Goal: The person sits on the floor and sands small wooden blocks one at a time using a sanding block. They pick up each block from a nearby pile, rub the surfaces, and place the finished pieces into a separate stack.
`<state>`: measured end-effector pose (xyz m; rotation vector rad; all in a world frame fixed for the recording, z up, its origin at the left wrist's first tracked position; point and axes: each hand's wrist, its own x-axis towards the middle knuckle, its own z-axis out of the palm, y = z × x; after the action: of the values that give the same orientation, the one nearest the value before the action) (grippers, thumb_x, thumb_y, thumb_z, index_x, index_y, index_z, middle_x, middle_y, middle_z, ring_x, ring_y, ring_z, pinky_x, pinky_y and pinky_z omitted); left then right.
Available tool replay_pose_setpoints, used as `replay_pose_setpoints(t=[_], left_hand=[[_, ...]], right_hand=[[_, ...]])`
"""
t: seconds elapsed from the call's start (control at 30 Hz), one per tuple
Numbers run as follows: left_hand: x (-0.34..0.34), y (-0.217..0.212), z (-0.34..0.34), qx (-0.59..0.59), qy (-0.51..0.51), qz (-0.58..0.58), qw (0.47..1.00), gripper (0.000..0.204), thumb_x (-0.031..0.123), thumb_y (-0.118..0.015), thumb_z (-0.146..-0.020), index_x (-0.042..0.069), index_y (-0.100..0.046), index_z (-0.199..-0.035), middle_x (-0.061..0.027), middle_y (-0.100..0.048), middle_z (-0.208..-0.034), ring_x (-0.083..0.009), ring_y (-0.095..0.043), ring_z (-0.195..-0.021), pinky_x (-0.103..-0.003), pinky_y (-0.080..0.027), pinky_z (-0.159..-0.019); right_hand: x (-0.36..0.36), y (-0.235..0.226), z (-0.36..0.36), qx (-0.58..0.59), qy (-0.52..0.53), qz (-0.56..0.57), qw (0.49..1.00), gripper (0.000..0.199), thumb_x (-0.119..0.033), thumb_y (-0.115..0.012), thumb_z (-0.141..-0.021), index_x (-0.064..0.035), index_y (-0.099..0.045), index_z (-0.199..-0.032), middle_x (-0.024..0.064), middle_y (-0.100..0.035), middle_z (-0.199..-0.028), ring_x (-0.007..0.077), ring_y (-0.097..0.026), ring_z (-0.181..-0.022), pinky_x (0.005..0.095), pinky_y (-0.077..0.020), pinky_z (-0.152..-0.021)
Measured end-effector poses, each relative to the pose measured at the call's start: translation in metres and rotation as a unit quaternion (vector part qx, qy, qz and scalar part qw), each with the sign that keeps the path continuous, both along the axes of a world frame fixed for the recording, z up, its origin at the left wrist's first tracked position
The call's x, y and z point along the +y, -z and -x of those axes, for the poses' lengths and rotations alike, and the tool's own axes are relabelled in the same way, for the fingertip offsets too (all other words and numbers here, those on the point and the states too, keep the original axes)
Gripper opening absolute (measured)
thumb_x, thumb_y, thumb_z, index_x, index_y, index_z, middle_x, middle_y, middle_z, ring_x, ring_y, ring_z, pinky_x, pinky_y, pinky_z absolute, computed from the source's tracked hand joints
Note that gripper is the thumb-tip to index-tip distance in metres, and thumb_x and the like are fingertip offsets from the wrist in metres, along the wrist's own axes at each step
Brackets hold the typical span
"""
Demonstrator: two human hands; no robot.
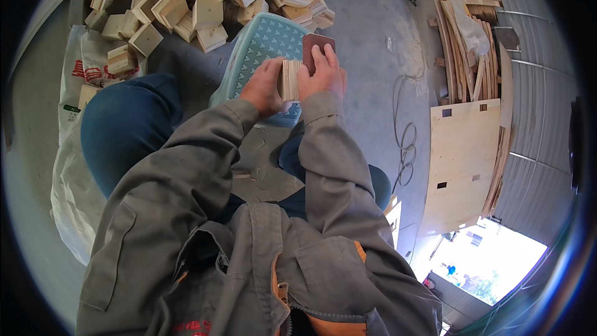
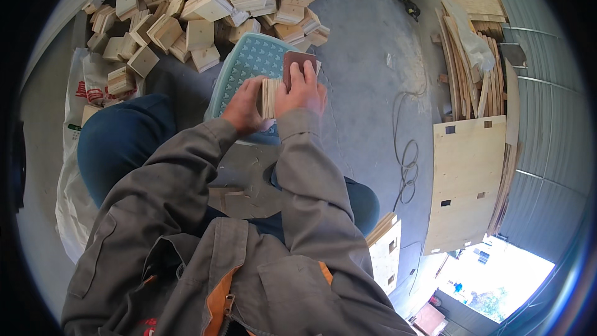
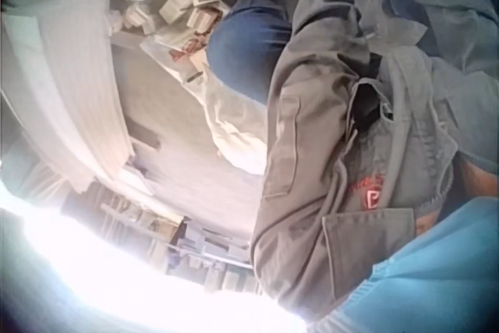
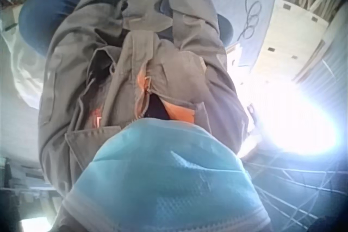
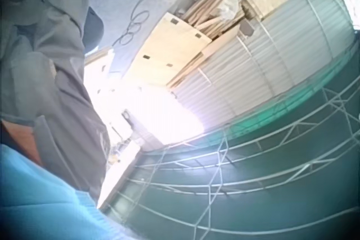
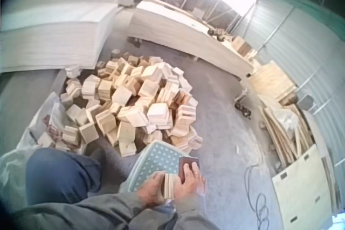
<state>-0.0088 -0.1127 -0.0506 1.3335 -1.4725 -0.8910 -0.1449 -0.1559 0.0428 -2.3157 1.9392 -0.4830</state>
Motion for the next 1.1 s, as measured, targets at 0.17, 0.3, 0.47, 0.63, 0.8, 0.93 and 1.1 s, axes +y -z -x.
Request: replay_pose_setpoints(t=[0.17,0.3,0.47,0.63,0.8,0.93,1.1], left_hand=[[-0.002,0.000,-0.001,-0.005,0.018,-0.023,1.000,0.098,0.014,-0.093,-0.063,0.008,-0.045,-0.148,-0.0204,-0.054,-0.142,-0.0440,-0.054,-0.134,-0.048,-0.050,-0.112],[0.000,0.005,-0.003,0.009,0.008,0.009,1.000,0.098,0.013,-0.093,-0.062,0.007,-0.046,-0.147,-0.0205,-0.055,-0.141,-0.0442,-0.055,-0.133,-0.048,-0.050,-0.113],[0.003,0.008,-0.002,0.015,0.003,0.010,1.000,0.096,0.012,-0.092,-0.061,0.007,-0.047,-0.147,-0.0207,-0.056,-0.140,-0.0437,-0.055,-0.133,-0.047,-0.050,-0.113],[0.003,0.008,0.000,0.018,-0.012,0.016,1.000,0.095,0.013,-0.092,-0.063,0.009,-0.047,-0.147,-0.0201,-0.056,-0.141,-0.0433,-0.055,-0.134,-0.046,-0.050,-0.113],[0.001,-0.002,0.000,0.013,0.001,-0.004,1.000,0.092,0.016,-0.093,-0.068,0.006,-0.047,-0.147,-0.0220,-0.057,-0.139,-0.0430,-0.056,-0.133,-0.047,-0.049,-0.113],[-0.001,0.002,0.001,0.009,0.006,-0.004,1.000,0.095,0.017,-0.095,-0.066,0.007,-0.046,-0.148,-0.0222,-0.056,-0.140,-0.0434,-0.056,-0.133,-0.047,-0.049,-0.113],[0.001,0.005,-0.002,0.002,0.006,0.017,1.000,0.093,0.022,-0.095,-0.070,0.006,-0.046,-0.148,-0.0233,-0.057,-0.140,-0.0433,-0.056,-0.133,-0.047,-0.049,-0.113]], right_hand=[[0.010,0.014,0.015,-0.012,-0.026,0.037,0.999,0.058,-0.025,-0.074,-0.090,-0.0091,-0.067,-0.146,0.0161,-0.054,-0.160,0.0397,-0.055,-0.138,0.0480,-0.0433,-0.118],[0.076,0.002,0.028,-0.018,-0.047,0.015,0.999,0.059,-0.022,-0.076,-0.089,-0.0070,-0.066,-0.145,0.0180,-0.054,-0.160,0.0401,-0.055,-0.138,0.0489,-0.0440,-0.116],[0.122,0.003,0.044,-0.020,-0.074,0.020,0.997,0.059,-0.019,-0.079,-0.088,-0.0058,-0.067,-0.144,0.0191,-0.053,-0.160,0.0407,-0.057,-0.136,0.0503,-0.0443,-0.115],[0.087,0.003,0.030,-0.037,-0.070,0.029,0.996,0.057,-0.019,-0.077,-0.089,-0.0059,-0.067,-0.143,0.0188,-0.055,-0.158,0.0414,-0.057,-0.135,0.0500,-0.0440,-0.116],[0.005,0.003,0.002,-0.030,-0.023,0.013,0.999,0.058,-0.026,-0.075,-0.090,-0.0088,-0.068,-0.144,0.0172,-0.055,-0.159,0.0392,-0.056,-0.137,0.0480,-0.0436,-0.118],[-0.019,-0.002,-0.007,-0.013,-0.009,-0.014,1.000,0.060,-0.028,-0.076,-0.089,-0.0095,-0.067,-0.145,0.0174,-0.055,-0.159,0.0383,-0.055,-0.139,0.0475,-0.0429,-0.118],[0.028,0.012,0.014,-0.048,-0.072,0.024,0.996,0.060,-0.024,-0.077,-0.089,-0.0092,-0.066,-0.146,0.0182,-0.054,-0.160,0.0404,-0.056,-0.137,0.0486,-0.0434,-0.117]])
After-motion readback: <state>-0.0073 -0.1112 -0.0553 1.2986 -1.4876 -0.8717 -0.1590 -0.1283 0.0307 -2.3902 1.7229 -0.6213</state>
